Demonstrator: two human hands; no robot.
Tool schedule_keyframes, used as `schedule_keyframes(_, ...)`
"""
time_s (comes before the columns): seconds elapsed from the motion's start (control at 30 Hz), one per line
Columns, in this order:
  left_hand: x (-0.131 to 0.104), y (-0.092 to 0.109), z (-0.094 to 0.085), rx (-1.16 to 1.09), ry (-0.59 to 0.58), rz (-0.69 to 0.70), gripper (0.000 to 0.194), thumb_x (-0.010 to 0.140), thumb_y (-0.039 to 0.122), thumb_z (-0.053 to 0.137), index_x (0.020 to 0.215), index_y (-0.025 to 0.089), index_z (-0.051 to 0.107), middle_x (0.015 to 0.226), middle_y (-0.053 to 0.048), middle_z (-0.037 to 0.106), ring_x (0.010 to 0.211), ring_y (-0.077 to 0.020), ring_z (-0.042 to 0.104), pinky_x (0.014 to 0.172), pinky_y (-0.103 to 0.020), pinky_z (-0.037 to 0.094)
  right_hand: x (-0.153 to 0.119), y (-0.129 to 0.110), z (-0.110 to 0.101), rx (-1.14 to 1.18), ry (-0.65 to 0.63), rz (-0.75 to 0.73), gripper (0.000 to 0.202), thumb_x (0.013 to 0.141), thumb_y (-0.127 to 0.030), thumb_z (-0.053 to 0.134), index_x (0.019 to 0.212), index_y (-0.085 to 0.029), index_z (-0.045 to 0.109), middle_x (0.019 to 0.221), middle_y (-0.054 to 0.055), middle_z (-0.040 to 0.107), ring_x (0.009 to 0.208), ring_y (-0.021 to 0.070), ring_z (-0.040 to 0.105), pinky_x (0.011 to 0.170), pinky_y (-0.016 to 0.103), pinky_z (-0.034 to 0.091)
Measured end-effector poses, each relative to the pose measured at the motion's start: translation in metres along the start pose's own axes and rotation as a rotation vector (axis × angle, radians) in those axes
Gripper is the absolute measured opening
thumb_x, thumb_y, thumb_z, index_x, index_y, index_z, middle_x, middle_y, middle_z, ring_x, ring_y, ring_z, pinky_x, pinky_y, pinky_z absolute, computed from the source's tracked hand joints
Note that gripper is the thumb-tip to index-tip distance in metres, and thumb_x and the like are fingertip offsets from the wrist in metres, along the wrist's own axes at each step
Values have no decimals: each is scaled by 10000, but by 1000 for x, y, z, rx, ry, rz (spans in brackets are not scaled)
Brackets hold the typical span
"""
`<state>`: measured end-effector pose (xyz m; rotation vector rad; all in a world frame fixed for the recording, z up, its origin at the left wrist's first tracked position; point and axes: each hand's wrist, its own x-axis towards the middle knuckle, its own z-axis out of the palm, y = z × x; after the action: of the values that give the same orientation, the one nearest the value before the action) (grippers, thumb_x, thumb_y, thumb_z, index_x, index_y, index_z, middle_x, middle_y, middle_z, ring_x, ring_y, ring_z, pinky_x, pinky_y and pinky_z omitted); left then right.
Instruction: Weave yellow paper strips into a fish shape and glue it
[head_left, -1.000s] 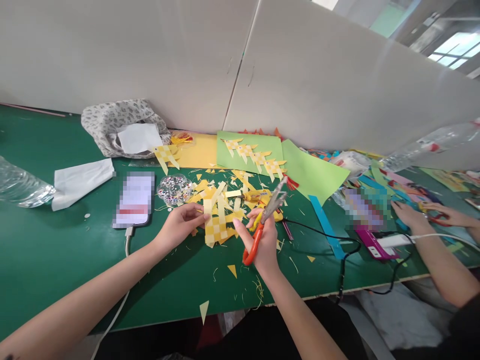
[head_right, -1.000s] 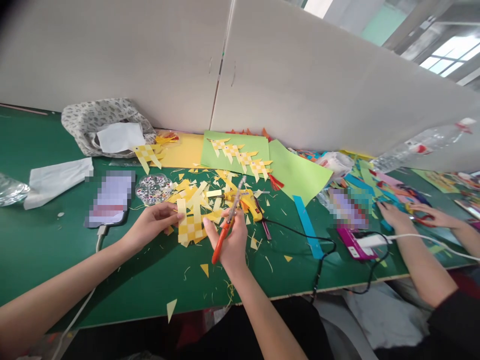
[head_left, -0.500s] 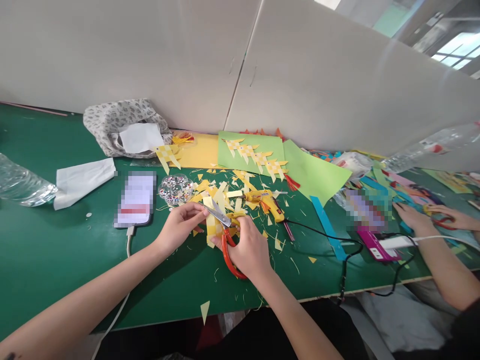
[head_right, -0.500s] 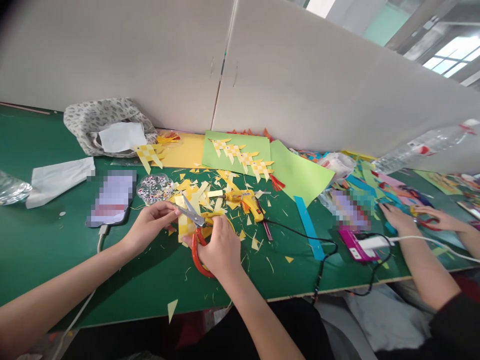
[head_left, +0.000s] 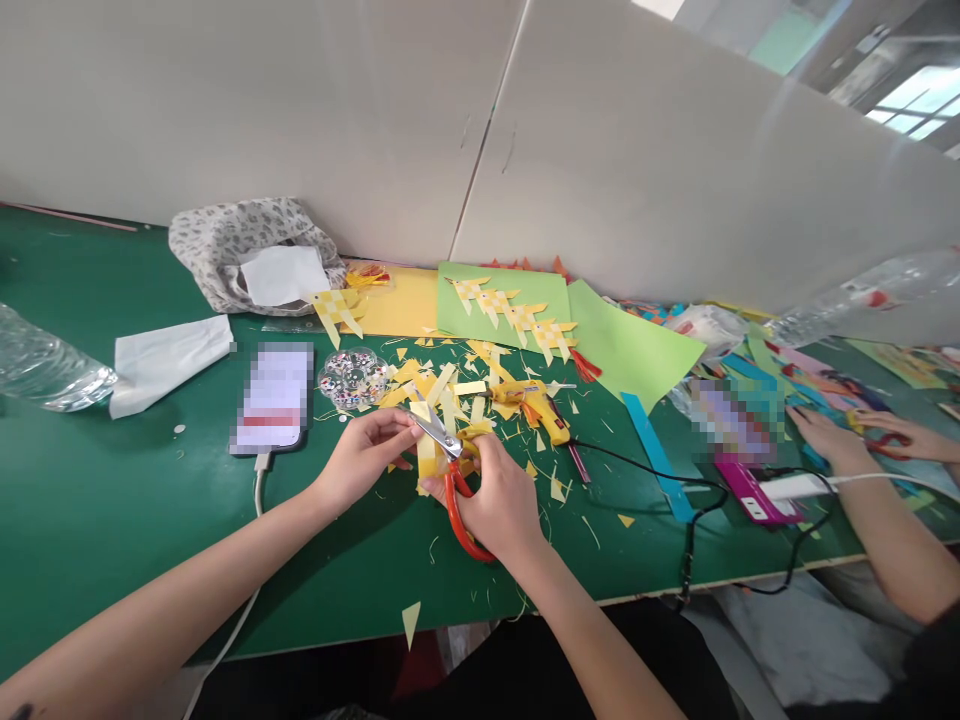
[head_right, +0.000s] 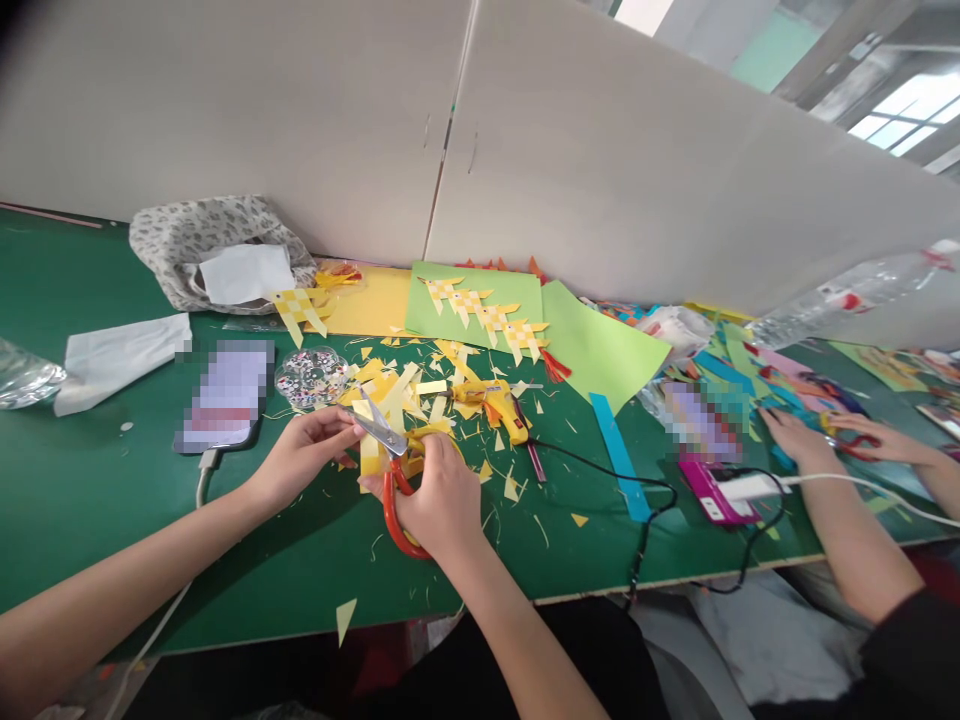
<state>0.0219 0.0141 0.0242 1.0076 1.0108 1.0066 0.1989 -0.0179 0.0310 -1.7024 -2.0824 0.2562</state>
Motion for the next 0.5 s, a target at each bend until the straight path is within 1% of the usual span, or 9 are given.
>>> schedule_keyframes(0.13, 0, -2, 0, 7, -6, 4, 189, 730, 364, 658, 765, 186, 604, 681, 5, 642, 645, -128, 626, 508, -187, 505, 1, -1, -3, -16, 1, 14, 379, 681, -542, 590, 787, -201, 461, 707, 19, 578, 597, 164, 571, 467, 237, 340)
schedule_keyframes(0.23, 0, -3, -1, 8, -6, 7, 187, 737, 364, 653, 773, 188, 600, 681, 7, 640, 640, -124, 623, 509, -186, 505, 1, -1, -5, -24, -4, 18, 372, 673, -548, 591, 710, -209, 444, 659, 6, 558, 541, 143, 538, 453, 231, 316)
schedule_keyframes(0.5, 0, -3, -1, 8, -4, 0, 209, 729, 377, 658, 795, 185, 612, 697, -5, 663, 644, -135, 639, 502, -186, 501, 2, 0, -6, -25, 15, 11, 397, 675, -554, 594, 618, -212, 402, 570, -18, 506, 474, 106, 431, 448, 221, 272)
